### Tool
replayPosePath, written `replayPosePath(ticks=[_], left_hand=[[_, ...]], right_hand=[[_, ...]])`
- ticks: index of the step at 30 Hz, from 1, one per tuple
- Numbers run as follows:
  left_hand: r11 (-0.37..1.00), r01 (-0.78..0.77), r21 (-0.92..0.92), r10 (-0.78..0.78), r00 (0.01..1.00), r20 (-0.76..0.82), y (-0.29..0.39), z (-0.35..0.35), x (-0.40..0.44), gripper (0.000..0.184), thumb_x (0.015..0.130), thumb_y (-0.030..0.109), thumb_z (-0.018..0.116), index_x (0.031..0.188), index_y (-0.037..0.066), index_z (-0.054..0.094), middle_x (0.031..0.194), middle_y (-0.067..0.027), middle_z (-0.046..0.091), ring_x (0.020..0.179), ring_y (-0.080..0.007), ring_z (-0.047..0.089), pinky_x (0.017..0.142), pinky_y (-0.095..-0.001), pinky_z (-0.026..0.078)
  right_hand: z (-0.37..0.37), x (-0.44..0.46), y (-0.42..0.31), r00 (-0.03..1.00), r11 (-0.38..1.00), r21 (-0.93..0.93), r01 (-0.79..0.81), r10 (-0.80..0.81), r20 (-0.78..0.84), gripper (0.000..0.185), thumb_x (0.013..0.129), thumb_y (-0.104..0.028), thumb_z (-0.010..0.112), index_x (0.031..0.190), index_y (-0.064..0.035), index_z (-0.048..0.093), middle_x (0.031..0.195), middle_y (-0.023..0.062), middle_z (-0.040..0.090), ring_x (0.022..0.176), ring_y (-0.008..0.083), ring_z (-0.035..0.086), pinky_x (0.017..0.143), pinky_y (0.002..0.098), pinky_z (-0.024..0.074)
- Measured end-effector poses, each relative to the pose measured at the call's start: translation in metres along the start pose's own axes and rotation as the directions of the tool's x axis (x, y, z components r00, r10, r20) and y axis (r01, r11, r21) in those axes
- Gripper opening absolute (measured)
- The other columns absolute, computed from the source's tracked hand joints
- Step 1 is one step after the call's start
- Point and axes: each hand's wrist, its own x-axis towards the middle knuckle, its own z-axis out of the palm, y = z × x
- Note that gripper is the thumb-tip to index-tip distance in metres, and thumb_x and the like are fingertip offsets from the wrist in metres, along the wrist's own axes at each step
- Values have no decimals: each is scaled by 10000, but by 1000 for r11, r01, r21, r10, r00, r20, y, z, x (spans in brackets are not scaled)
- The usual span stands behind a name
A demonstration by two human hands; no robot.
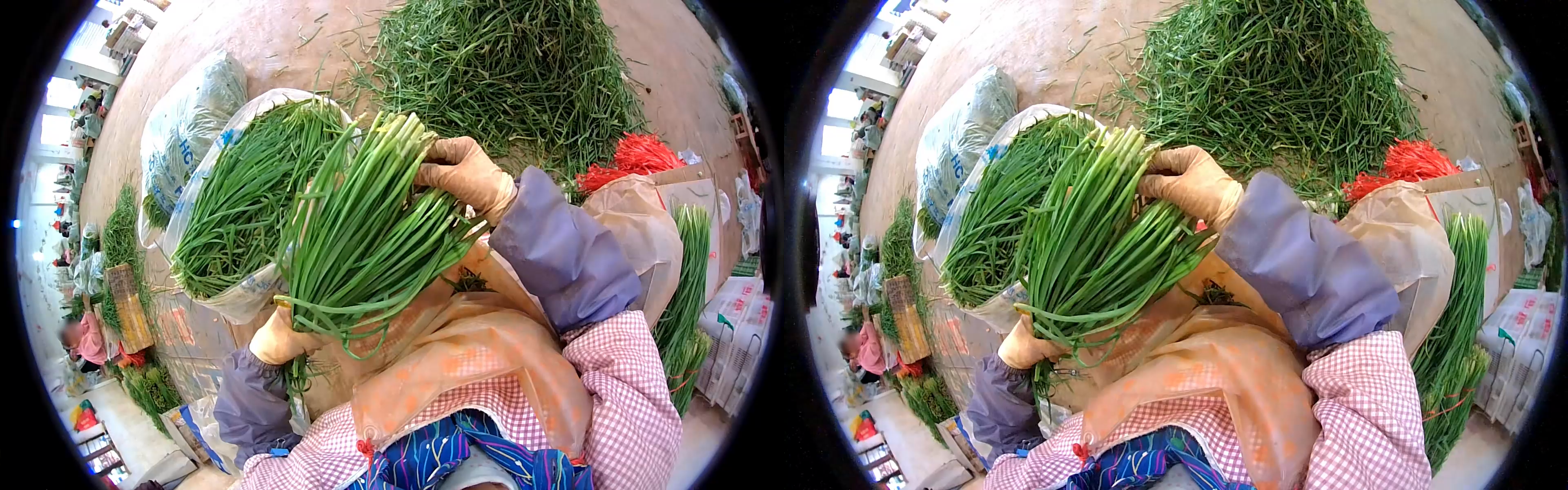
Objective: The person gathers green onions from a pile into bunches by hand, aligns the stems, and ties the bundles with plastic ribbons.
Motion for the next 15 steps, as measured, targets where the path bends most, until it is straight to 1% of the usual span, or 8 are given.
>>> replayPosePath(ticks=[1, 3, 6, 7, 9, 11, 13, 15], left_hand=[[997, -64, 33, 63, 998, 13, -2, 0, 1, 393, 756, 51, 730, 1137, 37, 633, 1060, -87, 688, 929, -199, 642, 826, -333, 518], [966, 221, -134, -217, 975, 46, 1, -3, -6, 394, 748, 44, 741, 1127, 32, 638, 1025, -70, 689, 896, -167, 630, 801, -325, 519], [921, 315, -228, -302, 949, 90, 1, -7, -6, 397, 742, 49, 754, 1122, 31, 640, 1008, -56, 689, 878, -146, 620, 784, -321, 518], [912, 350, -213, -336, 937, 98, -6, -9, -8, 399, 741, 51, 759, 1121, 31, 641, 1007, -52, 689, 876, -141, 617, 782, -318, 518], [935, 310, -171, -299, 950, 87, -7, -10, -6, 403, 739, 54, 765, 1122, 33, 641, 1004, -46, 688, 873, -135, 614, 777, -311, 517], [978, 165, -125, -160, 986, 56, 1, -5, -4, 410, 736, 57, 769, 1124, 34, 639, 1002, -42, 687, 869, -134, 613, 770, -302, 515], [962, 217, -167, -211, 976, 52, 6, -2, -3, 414, 739, 59, 763, 1132, 32, 635, 1006, -52, 690, 868, -137, 617, 776, -307, 514], [945, 257, -202, -254, 966, 41, 10, -2, -1, 418, 742, 62, 757, 1139, 31, 630, 1010, -62, 694, 868, -140, 621, 781, -312, 514]], right_hand=[[1, 1, -2, 999, 999, -30, -31, 30, -42, 208, 831, -12, 686, 1038, -13, 708, 887, 58, 712, 790, 115, 662, 700, 274, 555], [-7, 12, 24, 971, 976, -162, 145, -172, -168, 171, 859, -68, 690, 1016, -4, 710, 863, 68, 709, 785, 130, 667, 679, 274, 560], [-39, 14, 37, 861, 870, -397, 292, -420, -286, 177, 891, -161, 686, 1011, -33, 704, 860, 66, 693, 748, 148, 653, 669, 280, 553], [-60, 25, 42, 716, 780, -469, 415, -598, -361, 147, 885, -143, 691, 1002, -54, 698, 842, 52, 678, 722, 120, 617, 655, 257, 533], [-91, 17, 15, 722, 866, -445, 227, -456, -520, 72, 901, -108, 664, 949, -56, 676, 817, 27, 659, 726, 105, 579, 678, 261, 516], [-80, -1, -2, 574, 754, -456, 472, -656, -490, 64, 895, -86, 661, 950, -53, 670, 848, 28, 652, 761, 124, 593, 729, 278, 519], [-45, -27, -24, 526, 537, -512, 670, -831, -183, 89, 883, -63, 662, 971, -49, 668, 898, 50, 659, 827, 142, 613, 782, 283, 517], [-26, -35, -22, 742, 531, -657, 536, -667, 66, 244, 859, -136, 699, 1078, -41, 652, 960, 99, 671, 903, 195, 636, 834, 330, 520]])
